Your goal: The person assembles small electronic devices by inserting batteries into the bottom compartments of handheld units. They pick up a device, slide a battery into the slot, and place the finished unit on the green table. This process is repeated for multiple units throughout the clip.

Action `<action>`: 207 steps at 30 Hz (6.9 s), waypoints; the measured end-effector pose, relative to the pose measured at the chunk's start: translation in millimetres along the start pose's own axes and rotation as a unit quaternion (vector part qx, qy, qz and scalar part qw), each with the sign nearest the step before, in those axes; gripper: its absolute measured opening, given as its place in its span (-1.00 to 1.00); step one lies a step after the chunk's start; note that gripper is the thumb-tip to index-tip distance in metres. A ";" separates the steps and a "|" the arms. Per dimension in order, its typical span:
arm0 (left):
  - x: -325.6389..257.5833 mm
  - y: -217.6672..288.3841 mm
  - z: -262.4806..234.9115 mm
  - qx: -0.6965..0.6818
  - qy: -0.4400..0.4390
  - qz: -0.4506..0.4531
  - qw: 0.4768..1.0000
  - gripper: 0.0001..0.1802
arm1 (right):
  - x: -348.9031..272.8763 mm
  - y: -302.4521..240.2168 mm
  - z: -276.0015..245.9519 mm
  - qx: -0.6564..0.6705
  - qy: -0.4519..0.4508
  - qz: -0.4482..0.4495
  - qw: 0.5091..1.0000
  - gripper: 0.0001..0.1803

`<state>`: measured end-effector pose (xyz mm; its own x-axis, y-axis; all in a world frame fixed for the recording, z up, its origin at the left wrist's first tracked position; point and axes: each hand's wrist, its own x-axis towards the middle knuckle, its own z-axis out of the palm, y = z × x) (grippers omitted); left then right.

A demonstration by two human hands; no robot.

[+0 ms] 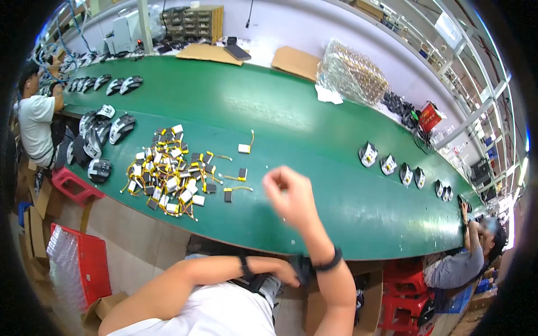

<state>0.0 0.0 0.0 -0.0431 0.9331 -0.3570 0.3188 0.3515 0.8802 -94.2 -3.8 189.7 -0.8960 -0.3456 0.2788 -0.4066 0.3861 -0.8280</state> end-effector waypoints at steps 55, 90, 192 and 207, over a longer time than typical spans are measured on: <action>-287.8 19.8 -185.8 -0.542 0.592 0.243 0.544 -0.74 | 59.7 15.3 27.0 0.439 -0.097 0.145 0.881 -0.86; -243.5 7.2 -164.2 -0.252 0.702 0.248 0.618 -0.58 | 47.5 39.6 71.4 0.307 0.115 0.157 0.932 -0.83; -253.4 -2.4 -173.2 -0.483 0.691 0.236 0.483 -0.66 | 50.6 44.0 70.6 0.215 0.102 0.044 0.970 -0.79; -240.9 -1.9 -165.7 -0.413 0.720 0.263 0.492 -0.66 | 52.1 43.6 87.2 0.378 0.192 0.124 0.897 -0.84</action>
<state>-147.1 -212.9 136.1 -0.9760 -0.2103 0.0555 0.1757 -0.6117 0.7714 -143.1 -79.5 125.7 -0.9966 0.0466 0.0682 -0.0798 -0.3292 -0.9409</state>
